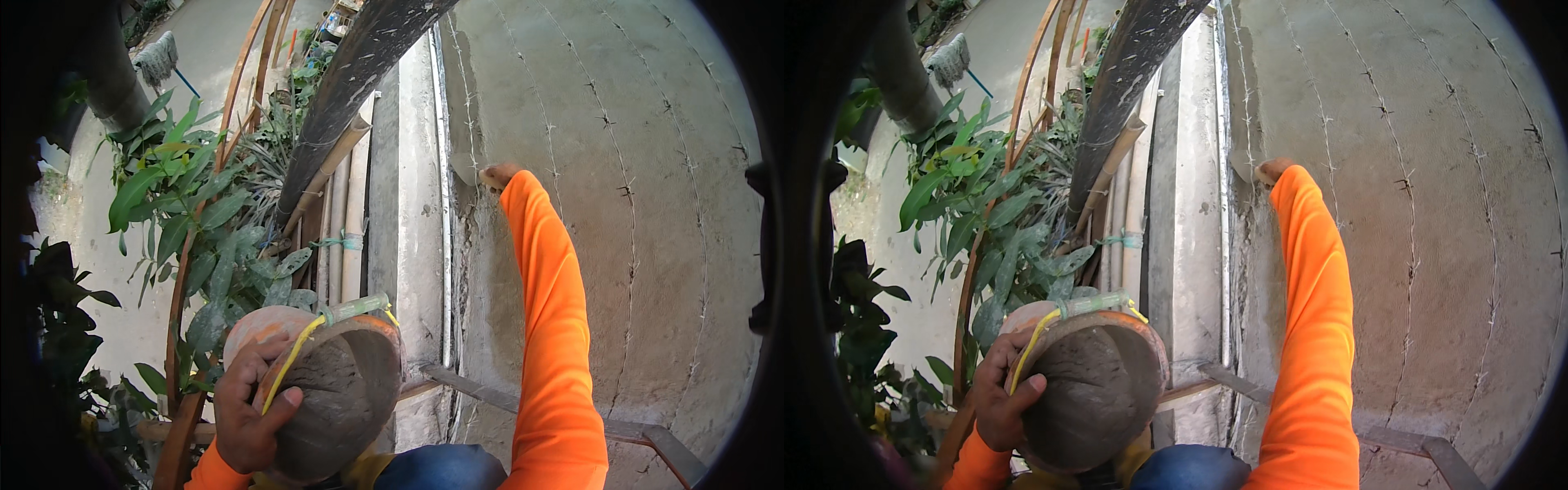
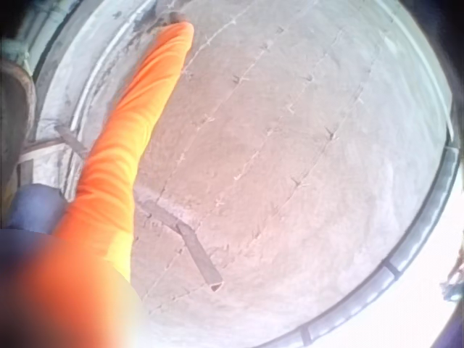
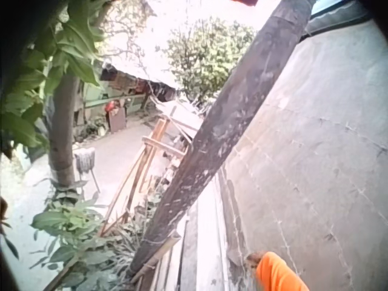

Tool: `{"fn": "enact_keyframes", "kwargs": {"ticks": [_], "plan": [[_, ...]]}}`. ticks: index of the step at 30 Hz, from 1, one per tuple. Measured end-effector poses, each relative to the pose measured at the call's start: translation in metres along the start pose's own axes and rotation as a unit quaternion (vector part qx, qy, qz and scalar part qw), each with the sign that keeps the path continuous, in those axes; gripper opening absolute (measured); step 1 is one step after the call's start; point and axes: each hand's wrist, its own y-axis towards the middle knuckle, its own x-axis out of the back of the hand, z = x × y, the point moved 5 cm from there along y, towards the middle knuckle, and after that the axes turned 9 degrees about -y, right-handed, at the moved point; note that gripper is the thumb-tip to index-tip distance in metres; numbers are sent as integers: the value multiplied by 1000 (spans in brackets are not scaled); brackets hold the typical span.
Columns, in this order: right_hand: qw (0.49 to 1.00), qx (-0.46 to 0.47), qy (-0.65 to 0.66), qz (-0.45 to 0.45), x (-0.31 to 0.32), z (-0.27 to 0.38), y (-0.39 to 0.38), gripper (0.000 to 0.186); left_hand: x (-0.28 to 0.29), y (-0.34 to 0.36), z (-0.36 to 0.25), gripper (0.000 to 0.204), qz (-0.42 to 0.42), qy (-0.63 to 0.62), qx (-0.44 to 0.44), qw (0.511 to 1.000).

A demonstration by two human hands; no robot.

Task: The person uses pliers to adjust barbed wire on a wall, then scoops cement from a bucket with a trowel and applies it along the base of the wall. The person repeatedly scoops and spreads cement to cover the area near the barbed wire.

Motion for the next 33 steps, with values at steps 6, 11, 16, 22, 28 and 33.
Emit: {"fn": "enact_keyframes", "kwargs": {"ticks": [6,11,16,22,28,33], "plan": [[977,110,-173,-66,42,-8,-10,25,4,1,2,35,-16,-8,2,1000],[980,68,-182,-30,44,-4,2,30,3,1,0,35,-16,10,-10,1000],[941,109,-319,-12,36,17,9,33,4,2,1,42,-15,-1,8,1000],[945,153,-290,11,27,16,9,40,4,1,4,51,-32,-20,30,999],[994,6,-77,73,-1,-3,10,24,5,0,0,52,-25,2,14,1000],[954,-201,140,169,-26,-34,-11,27,4,0,0,51,-7,-9,-11,1000]]}}
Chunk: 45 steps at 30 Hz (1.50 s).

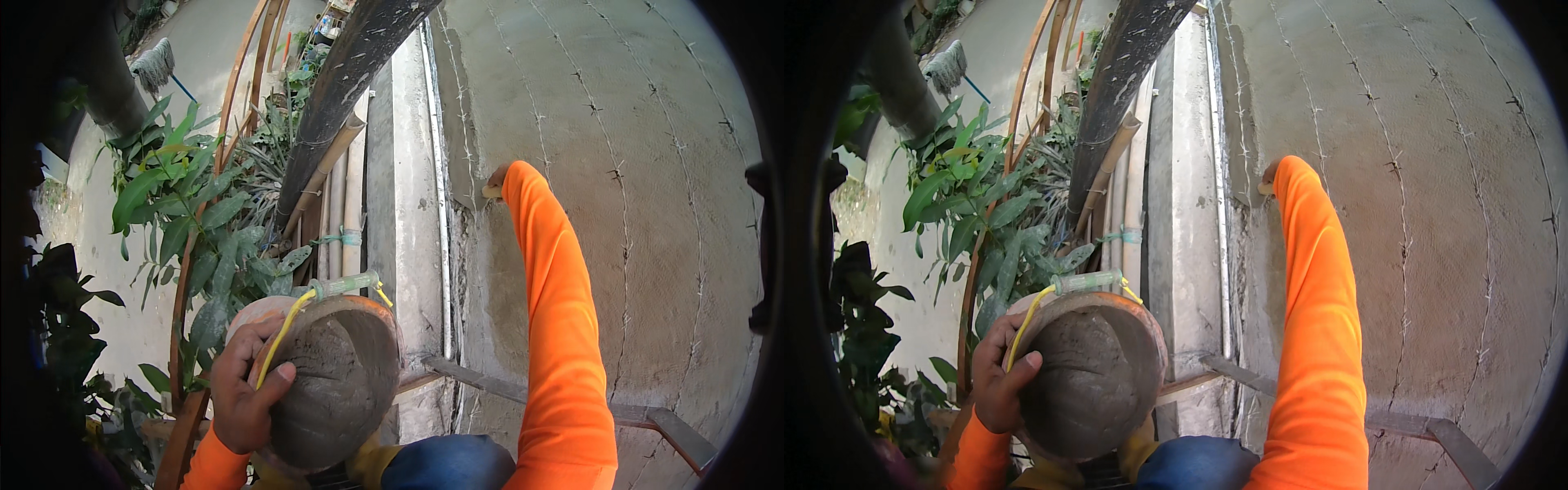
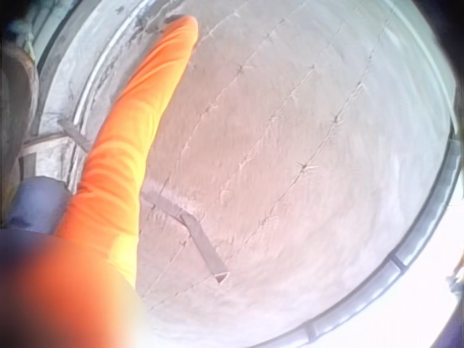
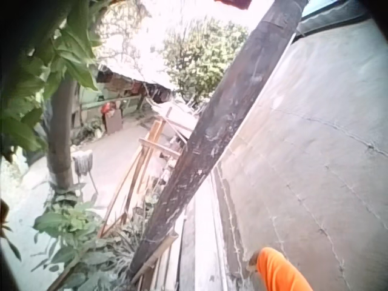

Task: The person uses pliers to adjust barbed wire on a wall, then scoops cement from a bucket with a trowel and applies it along the base of the wall. The person repeatedly scoops and spreads cement to cover the area near the barbed wire.

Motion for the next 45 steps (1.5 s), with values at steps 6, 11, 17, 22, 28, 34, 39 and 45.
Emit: {"fn": "enact_keyframes", "kwargs": {"ticks": [6,11,17,22,28,34,39,45], "plan": [[959,81,-270,-31,-14,-8,-76,37,-2,-4,0,49,15,-1,-25,1000],[930,47,-332,-148,9,11,-191,37,-6,-6,2,42,22,-13,-24,999],[869,148,60,-469,-52,-31,-382,34,-8,-11,8,33,28,5,-45,999],[856,366,356,-85,-203,-92,-490,29,4,-1,8,29,22,-16,-36,999],[860,502,77,-43,-311,-32,-507,33,-14,-7,9,29,20,28,-65,997],[803,577,-48,-143,-329,-25,-520,37,-45,-23,13,36,47,25,-87,995],[804,505,-106,-296,-311,-59,-515,43,-43,-22,15,35,60,50,-76,994],[787,332,-169,-491,-311,-54,-496,30,-42,-18,11,31,70,31,-44,996]]}}
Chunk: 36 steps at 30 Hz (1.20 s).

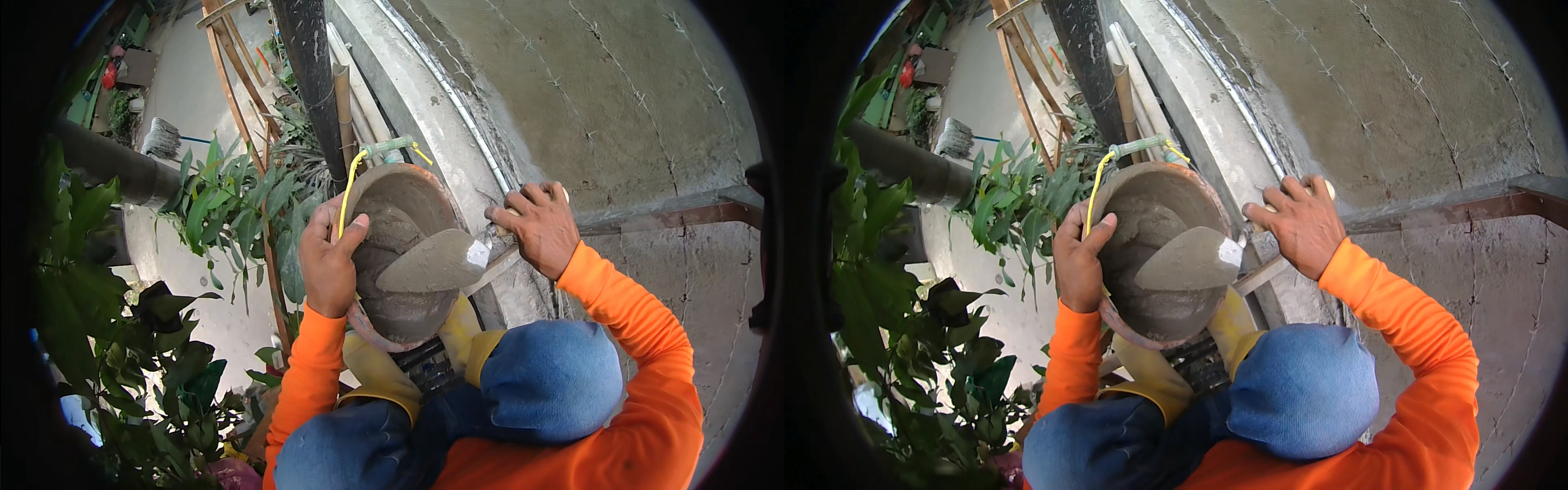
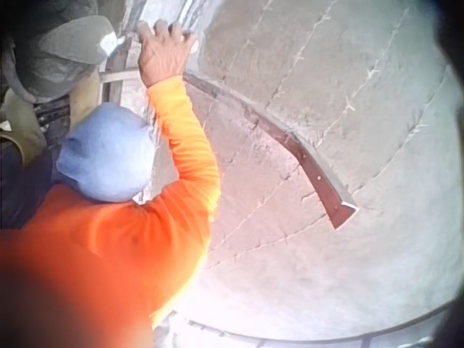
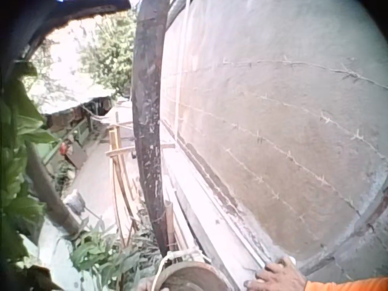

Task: The person uses pliers to adjust barbed wire on a wall, then scoops cement from a bucket with a trowel and applies it along the base of the wall. The person repeatedly scoops and spreads cement to cover the area near the barbed wire.

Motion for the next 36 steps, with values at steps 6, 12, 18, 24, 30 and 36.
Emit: {"fn": "enact_keyframes", "kwargs": {"ticks": [6,12,18,24,30,36], "plan": [[998,36,58,-8,-34,44,11,31,-10,-3,5,27,-6,-3,-45,999],[975,10,209,73,-70,70,-30,37,-7,-10,9,34,-58,-25,-47,997],[885,-64,457,62,-102,68,-55,35,5,-8,3,34,-112,20,-63,992],[765,-219,605,38,-146,51,-59,41,16,-5,0,29,-113,-8,-52,992],[750,-357,549,-93,-201,4,-34,44,13,-11,-2,31,-121,10,-52,991],[732,-362,535,-218,-232,-53,7,46,16,-16,1,27,-129,69,-88,985]]}}
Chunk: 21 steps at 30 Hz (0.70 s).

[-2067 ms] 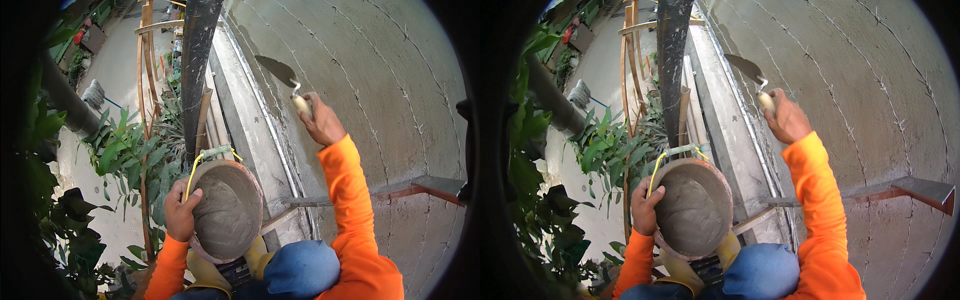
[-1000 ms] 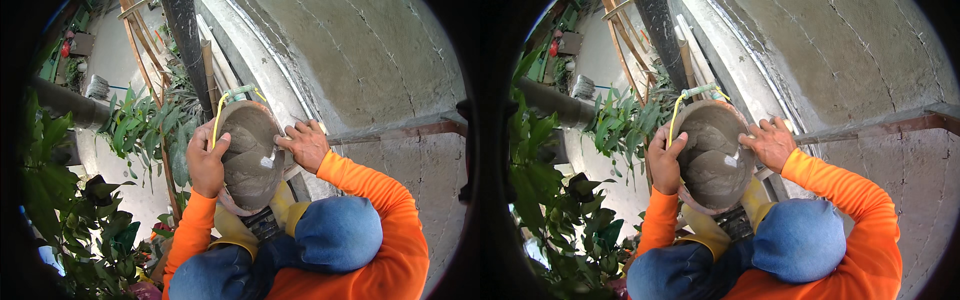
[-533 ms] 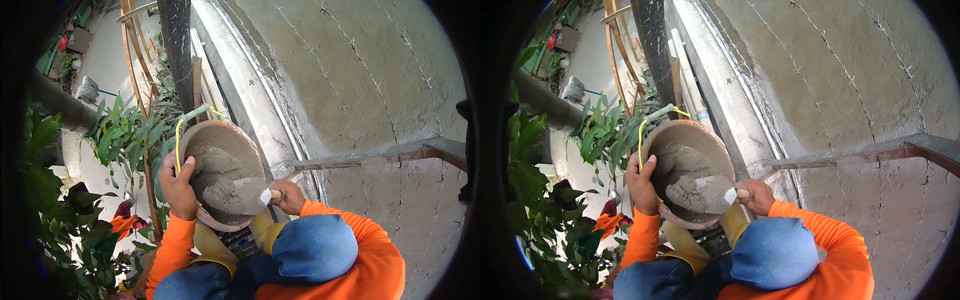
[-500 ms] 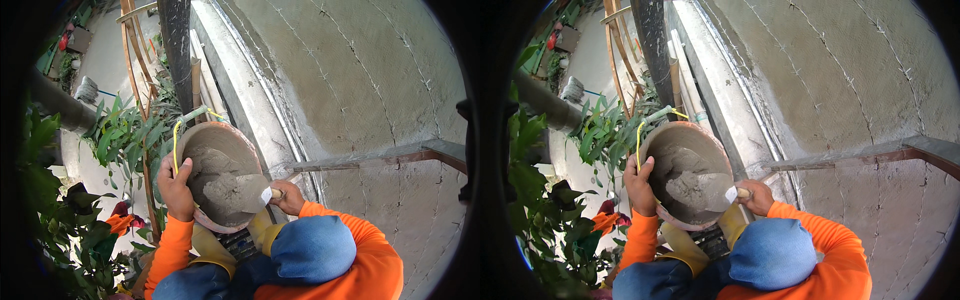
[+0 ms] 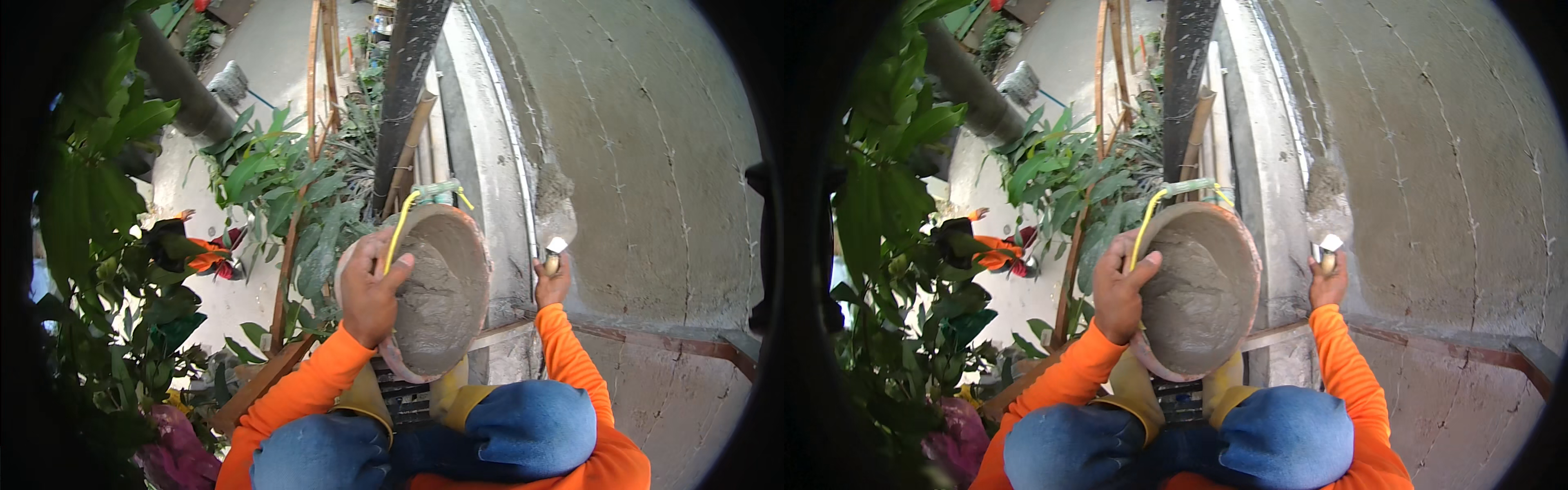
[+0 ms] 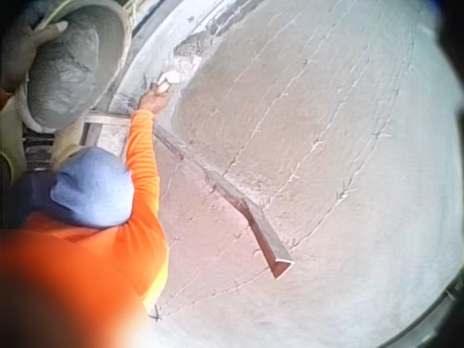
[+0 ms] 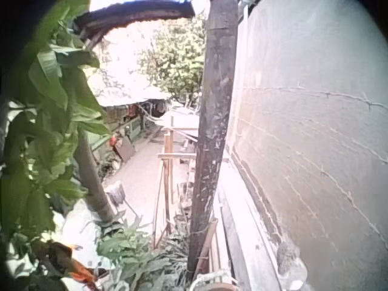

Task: The person uses pliers to adjust barbed wire on a wall, then scoops cement from a bucket with a trowel and applies it along the base of the wall. The person repeatedly scoops and spreads cement to cover the area near the barbed wire.

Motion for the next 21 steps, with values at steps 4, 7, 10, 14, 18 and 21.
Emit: {"fn": "enact_keyframes", "kwargs": {"ticks": [4,7,10,14,18,21], "plan": [[995,-31,-90,-32,-26,-26,15,49,0,0,3,34,8,-47,23,999],[983,-125,-137,11,-58,-53,4,51,0,0,3,38,19,-89,52,994],[982,-142,-121,31,-88,-64,-4,52,0,1,2,39,19,-92,81,992],[969,-203,-139,35,-110,-83,4,53,0,4,1,38,30,-91,82,992],[964,-207,-165,30,-113,-106,28,62,4,0,0,31,6,-64,27,998],[965,-214,-146,41,-115,-128,47,71,9,1,1,34,4,2,22,1000]]}}
